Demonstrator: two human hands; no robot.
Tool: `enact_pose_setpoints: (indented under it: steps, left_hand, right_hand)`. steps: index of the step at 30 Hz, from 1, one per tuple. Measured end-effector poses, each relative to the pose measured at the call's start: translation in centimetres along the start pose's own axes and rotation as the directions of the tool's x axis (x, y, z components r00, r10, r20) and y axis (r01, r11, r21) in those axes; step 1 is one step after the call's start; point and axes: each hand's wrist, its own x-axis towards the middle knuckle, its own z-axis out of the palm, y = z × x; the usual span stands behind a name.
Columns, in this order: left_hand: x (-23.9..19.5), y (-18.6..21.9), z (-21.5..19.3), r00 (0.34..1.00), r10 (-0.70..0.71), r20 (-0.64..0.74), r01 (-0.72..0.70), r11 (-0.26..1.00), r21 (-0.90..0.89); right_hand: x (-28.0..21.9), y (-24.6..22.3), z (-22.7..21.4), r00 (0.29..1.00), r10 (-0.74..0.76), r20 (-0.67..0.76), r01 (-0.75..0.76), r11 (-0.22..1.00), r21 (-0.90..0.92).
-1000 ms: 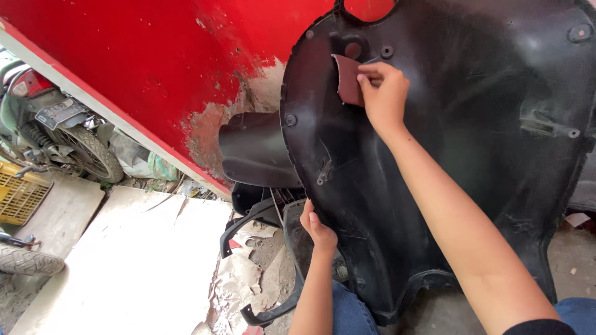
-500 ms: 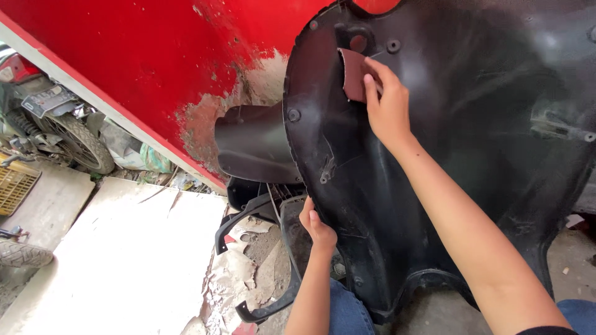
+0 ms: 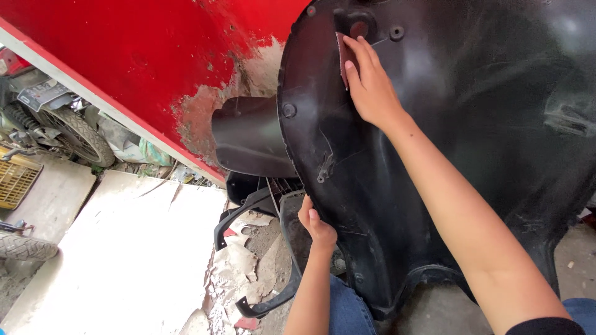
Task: The person sits on the floor and sands a large black plastic motorcycle fairing using a piece of sandpaper. They rub the sandpaper across the surface of the fairing, focusing on different areas to smooth the material.
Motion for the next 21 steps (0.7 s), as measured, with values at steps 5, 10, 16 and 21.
enact_pose_setpoints:
  steps: [5, 10, 16, 21]
  left_hand:
    - [0.2, 0.9, 0.2, 1.0, -0.007, 0.002, 0.006, 1.0, 0.019]
    - [0.2, 0.5, 0.4, 1.0, -0.005, 0.012, 0.006, 1.0, -0.011]
    - [0.3, 1.2, 0.4, 1.0, -0.01, 0.001, 0.01, 0.999, 0.038]
    - [0.0, 0.3, 0.4, 1.0, -0.011, -0.025, 0.011, 1.0, 0.011]
  right_hand:
    - [0.3, -1.4, 1.6, 0.99, 0.14, -0.015, -0.138, 0.985, 0.108]
    - [-0.2, -2.6, 3.1, 0.988, 0.101, -0.115, -0.079, 0.98, 0.182]
    - [3.6, -1.3, 3.6, 0.954, 0.298, -0.018, -0.288, 0.935, 0.207]
    - [2.8, -1.1, 4.6, 0.981, 0.156, -0.112, -0.129, 0.967, 0.22]
